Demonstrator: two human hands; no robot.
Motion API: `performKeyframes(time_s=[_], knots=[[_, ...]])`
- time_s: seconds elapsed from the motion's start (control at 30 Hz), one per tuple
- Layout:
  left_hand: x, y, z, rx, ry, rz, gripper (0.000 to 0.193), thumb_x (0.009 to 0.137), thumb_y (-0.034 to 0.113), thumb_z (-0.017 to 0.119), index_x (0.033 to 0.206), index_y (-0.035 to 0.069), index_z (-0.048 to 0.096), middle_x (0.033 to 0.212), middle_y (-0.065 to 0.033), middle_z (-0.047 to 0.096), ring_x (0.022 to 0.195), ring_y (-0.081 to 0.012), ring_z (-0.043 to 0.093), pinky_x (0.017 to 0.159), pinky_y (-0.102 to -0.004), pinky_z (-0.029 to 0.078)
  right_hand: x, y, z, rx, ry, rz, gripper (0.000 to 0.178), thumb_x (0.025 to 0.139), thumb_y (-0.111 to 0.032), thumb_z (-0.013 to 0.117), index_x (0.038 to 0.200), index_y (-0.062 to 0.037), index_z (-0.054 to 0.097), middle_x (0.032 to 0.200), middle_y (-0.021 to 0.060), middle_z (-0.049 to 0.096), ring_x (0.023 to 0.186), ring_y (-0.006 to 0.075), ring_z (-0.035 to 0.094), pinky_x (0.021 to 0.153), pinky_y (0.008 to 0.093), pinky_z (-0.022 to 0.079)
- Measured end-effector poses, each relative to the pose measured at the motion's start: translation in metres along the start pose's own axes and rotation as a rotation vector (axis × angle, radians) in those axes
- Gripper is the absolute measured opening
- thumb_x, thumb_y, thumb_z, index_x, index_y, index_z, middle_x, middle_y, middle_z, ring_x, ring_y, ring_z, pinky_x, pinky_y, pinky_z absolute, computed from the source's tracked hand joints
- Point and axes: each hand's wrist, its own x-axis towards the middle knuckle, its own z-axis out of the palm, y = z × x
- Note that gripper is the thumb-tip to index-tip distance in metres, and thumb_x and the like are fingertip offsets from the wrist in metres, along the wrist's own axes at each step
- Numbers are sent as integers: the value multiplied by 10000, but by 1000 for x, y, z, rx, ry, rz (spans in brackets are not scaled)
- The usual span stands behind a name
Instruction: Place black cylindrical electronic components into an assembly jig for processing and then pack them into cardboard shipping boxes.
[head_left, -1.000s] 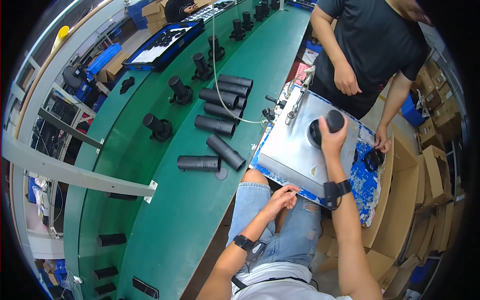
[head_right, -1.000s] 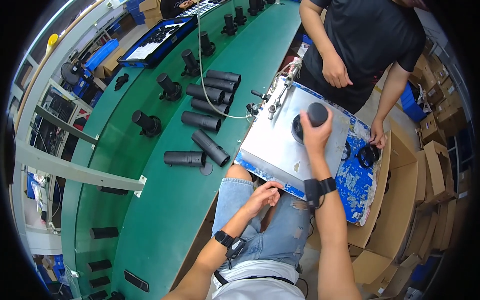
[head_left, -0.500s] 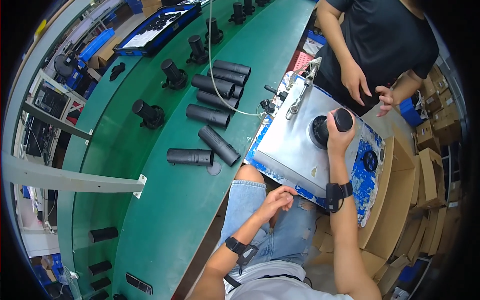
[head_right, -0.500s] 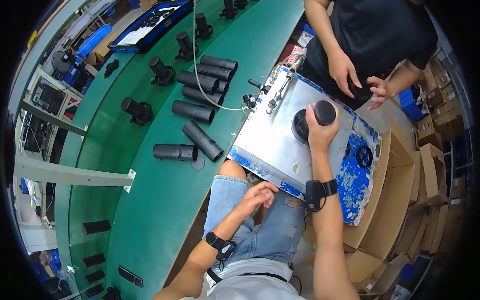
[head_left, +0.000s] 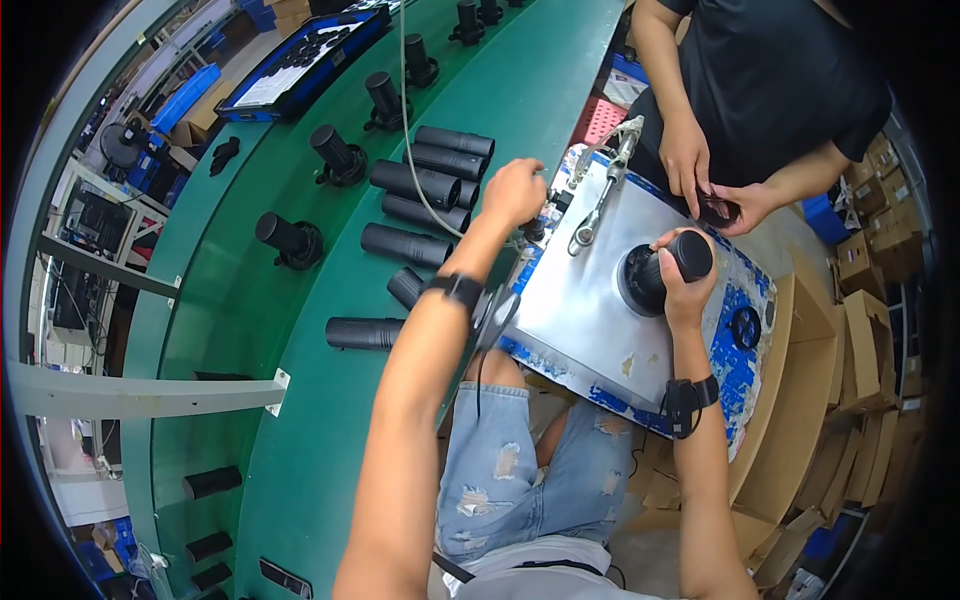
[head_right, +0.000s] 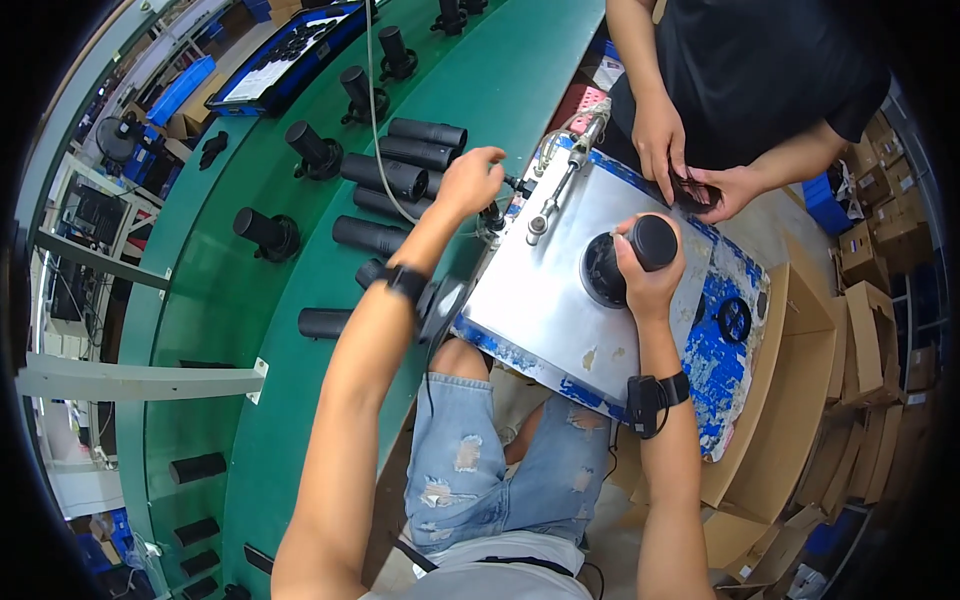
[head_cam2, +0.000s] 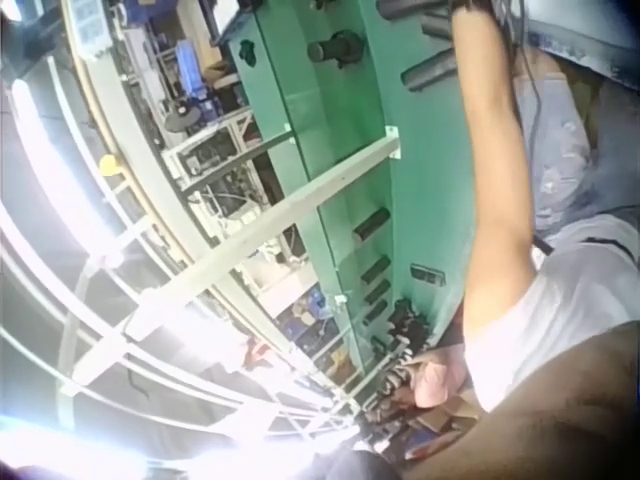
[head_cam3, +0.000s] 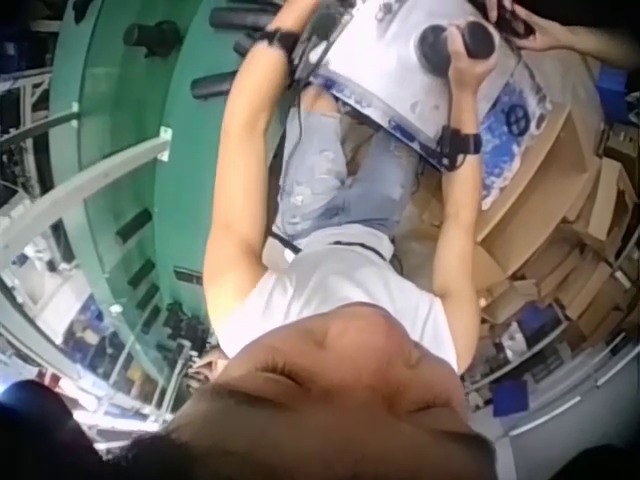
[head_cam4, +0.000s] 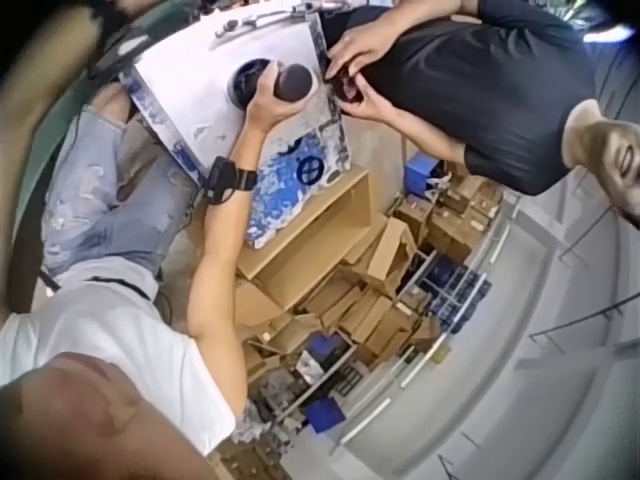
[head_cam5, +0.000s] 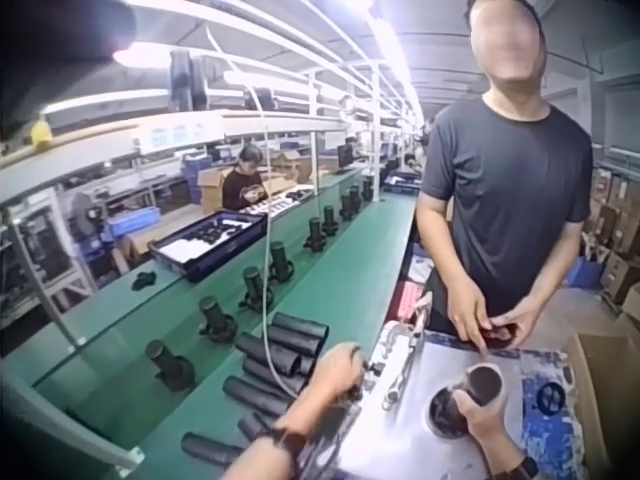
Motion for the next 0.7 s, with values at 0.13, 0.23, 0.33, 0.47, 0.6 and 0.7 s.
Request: performKeyframes(time_s=[0.13, 0.23, 0.33, 0.47, 0.6, 0.7], knots=[[26, -8, 21, 270, -411, -140, 408, 856, 299, 443, 1072, 39, 670, 1113, -196, 645, 1077, -325, 604, 921, -429, 459, 0, -3, -1, -34, -20, 13, 278, 778, -3, 599, 1041, -6, 508, 885, 95, 598, 808, 178, 593, 807, 315, 485], [35, 16, 19, 334, -491, -261, 444, 867, 343, 430, 1054, 32, 685, 1177, -222, 610, 1122, -354, 574, 960, -417, 446, 5, -6, -5, -19, -24, 11, 284, 775, -9, 604, 1044, -5, 510, 888, 98, 596, 809, 180, 591, 807, 315, 483], [35, 9, 20, 284, -502, -272, 469, 876, 362, 423, 1089, 26, 672, 1160, -231, 615, 1113, -360, 577, 972, -415, 438, 3, -9, -8, -17, -28, 24, 284, 778, -12, 607, 1045, -2, 510, 887, 100, 595, 807, 181, 589, 807, 315, 483], [38, -3, 11, 173, -646, -177, 558, 894, 464, 409, 1107, 13, 659, 1210, -256, 575, 1142, -399, 540, 988, -423, 419, 6, -8, -8, -64, -12, 25, 289, 783, 0, 621, 1051, 6, 513, 896, 101, 598, 814, 175, 591, 807, 303, 483], [-2, -18, -37, -2, -79, 24, 450, 891, 365, 496, 1092, -16, 626, 1118, -237, 611, 1097, -368, 560, 953, -425, 434, 23, -50, -11, -527, 37, -475, 289, 785, -210, 714, 966, -27, 583, 873, 72, 622, 866, 172, 583, 899, 347, 451], [-35, 68, -95, -305, 219, 118, 294, 852, 220, 582, 1037, -7, 611, 1050, -182, 619, 986, -310, 602, 845, -361, 481, 54, -179, -16, 155, -110, -280, 407, 818, -345, 638, 996, 13, 563, 945, 119, 598, 870, 223, 571, 913, 379, 458]])
